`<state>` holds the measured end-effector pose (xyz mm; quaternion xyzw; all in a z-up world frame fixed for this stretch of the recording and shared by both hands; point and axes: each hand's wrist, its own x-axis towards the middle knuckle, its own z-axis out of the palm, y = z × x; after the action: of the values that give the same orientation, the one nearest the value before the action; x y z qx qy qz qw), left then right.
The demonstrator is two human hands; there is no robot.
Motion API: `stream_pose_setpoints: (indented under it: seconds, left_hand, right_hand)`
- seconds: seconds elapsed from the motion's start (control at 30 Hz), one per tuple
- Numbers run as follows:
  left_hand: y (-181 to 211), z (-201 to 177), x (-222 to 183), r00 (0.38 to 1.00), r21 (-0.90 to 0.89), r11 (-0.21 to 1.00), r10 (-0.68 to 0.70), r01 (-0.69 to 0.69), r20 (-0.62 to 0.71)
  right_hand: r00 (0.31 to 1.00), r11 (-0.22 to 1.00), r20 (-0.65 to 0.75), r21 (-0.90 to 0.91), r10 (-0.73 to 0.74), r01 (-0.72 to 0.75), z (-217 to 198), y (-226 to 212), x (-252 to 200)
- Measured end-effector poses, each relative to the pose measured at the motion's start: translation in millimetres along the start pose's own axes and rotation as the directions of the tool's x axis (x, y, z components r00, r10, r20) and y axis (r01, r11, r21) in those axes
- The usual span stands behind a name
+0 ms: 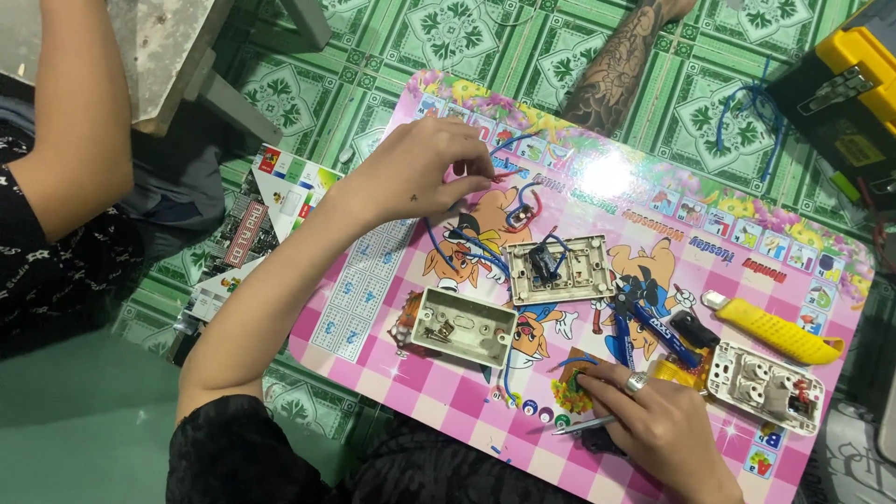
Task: The person assembles electrical socket and switch components onto a base plate using a screwdriver and wires.
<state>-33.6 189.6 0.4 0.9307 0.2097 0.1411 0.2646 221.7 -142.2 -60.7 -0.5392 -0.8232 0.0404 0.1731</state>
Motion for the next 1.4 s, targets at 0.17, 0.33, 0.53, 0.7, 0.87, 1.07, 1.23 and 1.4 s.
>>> stream_pose_setpoints:
  seconds: [0.17,0.33,0.53,0.7,0.87,1.07,1.23,1.4]
  left_hand:
    - [1.5,-2.1,-2.2,0.994,-0.017,0.998,-0.056,0.058,0.091]
    - [-1.9,-24.6,-31.0,1.0,0.018,1.0,-0.015,0.015,-0.014]
    - [-1.5,3.1,-60.3,0.991,0.174,0.985,-0.043,0.02,0.127]
    - [2.7,31.4,-54.9,0.982,0.273,0.943,0.182,-0.19,0.058]
    - [30.4,25.6,-43.8,0.964,0.27,0.93,0.21,-0.249,0.166]
    - [24.3,35.7,-49.9,0.96,0.344,0.918,0.112,-0.199,0.257]
    - [27.8,38.8,-50.4,0.942,0.397,0.913,-0.05,-0.092,0.333]
    - [35.7,29.5,-51.9,0.936,0.372,0.927,-0.174,0.05,0.307]
  right_hand:
    - [1.0,0.999,0.009,-0.042,-0.009,0.009,5.1,0.5,-4.2]
    - [1.0,0.999,-0.017,-0.043,-0.019,0.018,4.2,-2.7,-2.4]
    - [0.997,0.999,-0.061,0.015,-0.038,0.039,-1.0,-11.5,15.6]
    - [0.993,0.996,-0.104,0.059,-0.064,0.071,-5.5,-16.6,20.4]
    - [0.991,0.992,-0.124,0.106,-0.058,0.071,5.1,-13.7,8.4]
    - [0.987,0.988,-0.156,0.143,-0.042,0.064,7.3,-14.1,11.5]
    - [0.977,0.994,-0.205,0.084,-0.052,0.071,11.2,-13.9,8.7]
    - [0.978,0.995,-0.196,0.056,-0.066,0.078,19.3,-12.1,3.1]
